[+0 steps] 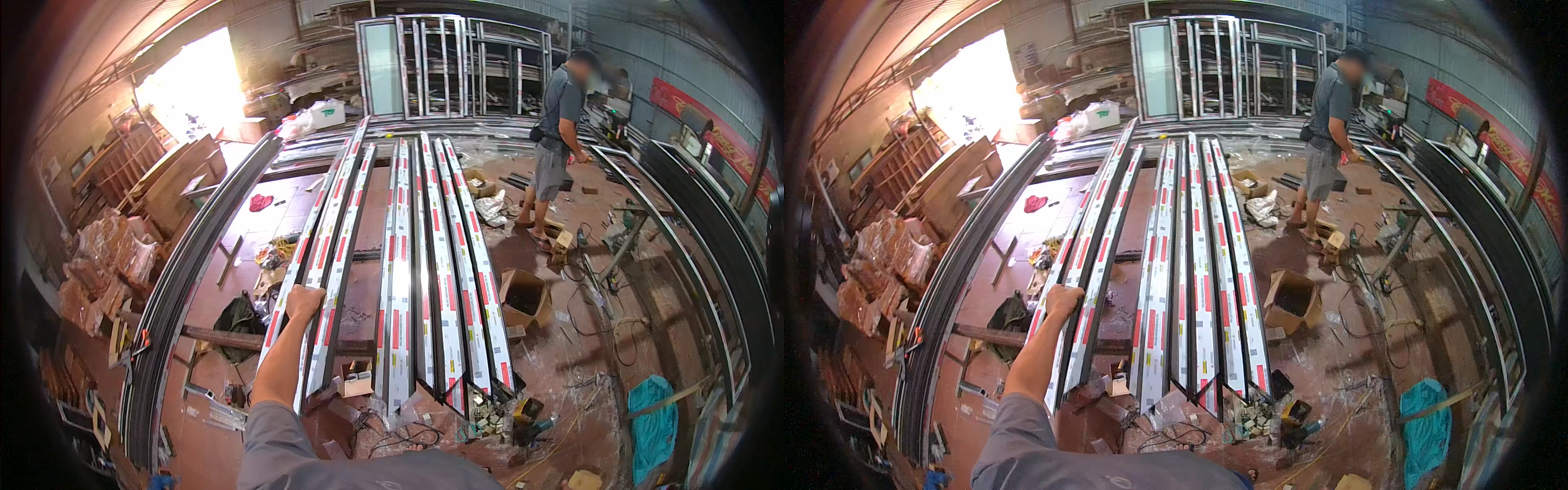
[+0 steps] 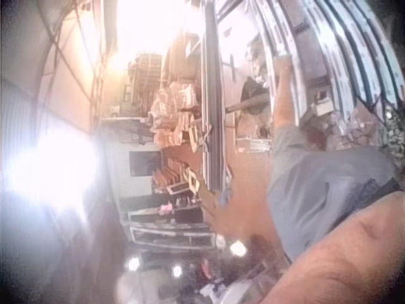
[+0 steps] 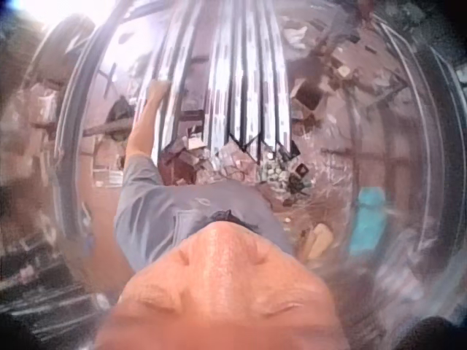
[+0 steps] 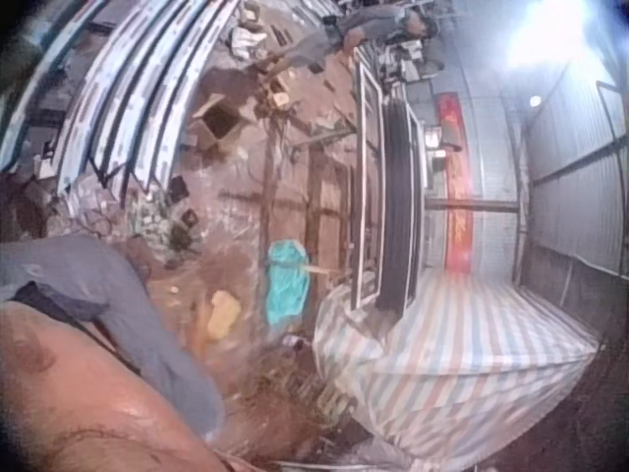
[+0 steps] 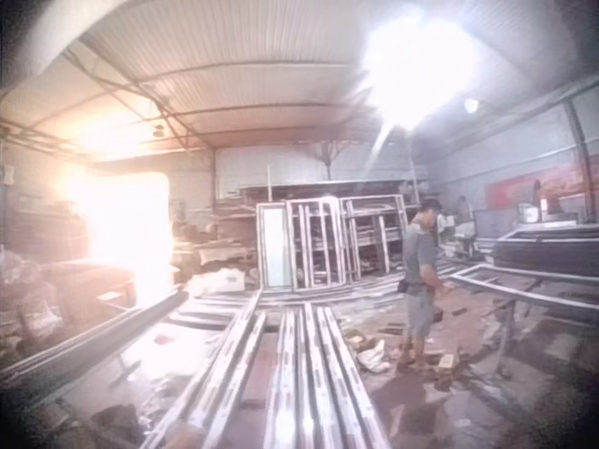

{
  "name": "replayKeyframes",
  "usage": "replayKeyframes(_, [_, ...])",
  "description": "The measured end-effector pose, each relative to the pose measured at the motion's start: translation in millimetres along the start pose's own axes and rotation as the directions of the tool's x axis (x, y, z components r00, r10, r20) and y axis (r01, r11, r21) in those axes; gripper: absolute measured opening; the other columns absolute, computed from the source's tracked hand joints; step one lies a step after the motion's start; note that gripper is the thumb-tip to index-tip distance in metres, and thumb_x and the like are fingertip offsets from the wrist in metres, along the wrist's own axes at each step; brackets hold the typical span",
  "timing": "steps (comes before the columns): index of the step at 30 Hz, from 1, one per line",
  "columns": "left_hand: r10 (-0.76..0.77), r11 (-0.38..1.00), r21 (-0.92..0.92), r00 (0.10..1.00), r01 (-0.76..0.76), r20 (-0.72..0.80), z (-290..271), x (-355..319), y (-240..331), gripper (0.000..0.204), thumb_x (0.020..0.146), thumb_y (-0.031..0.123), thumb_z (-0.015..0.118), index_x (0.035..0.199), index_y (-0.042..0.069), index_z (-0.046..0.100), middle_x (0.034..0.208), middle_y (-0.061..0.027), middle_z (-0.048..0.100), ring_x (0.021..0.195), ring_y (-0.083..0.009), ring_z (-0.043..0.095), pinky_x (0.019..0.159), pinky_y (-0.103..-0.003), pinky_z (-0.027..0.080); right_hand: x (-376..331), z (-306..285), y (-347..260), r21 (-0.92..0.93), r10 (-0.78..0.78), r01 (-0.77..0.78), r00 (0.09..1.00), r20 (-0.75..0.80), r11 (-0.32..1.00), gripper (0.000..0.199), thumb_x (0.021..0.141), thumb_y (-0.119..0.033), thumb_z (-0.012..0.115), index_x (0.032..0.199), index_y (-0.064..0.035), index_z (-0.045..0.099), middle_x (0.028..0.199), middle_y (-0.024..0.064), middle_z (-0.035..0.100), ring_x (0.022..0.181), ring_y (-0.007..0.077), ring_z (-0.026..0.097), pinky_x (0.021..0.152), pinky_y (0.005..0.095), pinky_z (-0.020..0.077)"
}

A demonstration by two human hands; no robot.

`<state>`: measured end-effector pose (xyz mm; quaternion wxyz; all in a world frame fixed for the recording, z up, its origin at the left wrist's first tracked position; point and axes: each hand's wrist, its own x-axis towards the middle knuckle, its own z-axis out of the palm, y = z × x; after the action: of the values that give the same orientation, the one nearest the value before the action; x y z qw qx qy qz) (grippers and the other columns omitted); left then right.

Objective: The person repeatedly picks up long metal profiles from a pile, carries them across the workshop floor, and places them back on the pile. The person also briefly picks up a small bucket and sets it down.

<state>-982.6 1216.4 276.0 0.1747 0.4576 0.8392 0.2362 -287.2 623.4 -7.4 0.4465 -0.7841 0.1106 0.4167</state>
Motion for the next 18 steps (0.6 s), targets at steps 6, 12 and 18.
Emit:
replayKeyframes(6, [0.101, 0.974, 0.222, 0.973, -0.054, -0.209, 28.0, 75.6, -9.0, 0.058, 0.072, 0.035, 0.079, 0.118, 0.0, 0.069, 0.125, -0.0215, 0.065, 0.12, -0.0397, 0.063, 0.099, -0.051, 0.053, -64.8, 61.1, 52.2, -0.044, 0.133, -0.131, 0.99, 0.037, 0.99, 0.043, 0.1, -0.041, 0.068, 0.119, -0.0027, 0.062, 0.079, 0.0091, 0.062, 0.061, 0.0207, 0.058, 0.055, 0.035, 0.047])
replayKeyframes(12, [0.494, 0.797, 0.513, 0.833, -0.319, -0.25, 67.2, 67.5, -33.4, 0.045, 0.08, 0.03, 0.078, 0.117, 0.01, 0.065, 0.12, -0.0146, 0.056, 0.118, -0.0371, 0.056, 0.093, -0.056, 0.05, -93.8, 70.1, 76.9, -0.078, 0.155, -0.152, 0.987, 0.037, 0.985, 0.044, 0.1, -0.041, 0.068, 0.12, -0.0028, 0.061, 0.08, 0.0096, 0.062, 0.061, 0.0214, 0.059, 0.055, 0.0361, 0.0475])
replayKeyframes(18, [0.531, 0.775, 0.499, 0.828, -0.388, -0.18, 66.3, 62.1, -31.2, 0.045, 0.08, 0.035, 0.079, 0.116, 0.009, 0.068, 0.124, -0.0125, 0.057, 0.118, -0.0363, 0.056, 0.098, -0.058, 0.045, -94.9, 55.6, 79.1, -0.115, 0.13, -0.123, 0.99, 0.057, 0.986, 0.044, 0.1, -0.041, 0.067, 0.121, -0.0029, 0.061, 0.08, 0.0101, 0.062, 0.062, 0.0222, 0.059, 0.056, 0.0371, 0.0479])
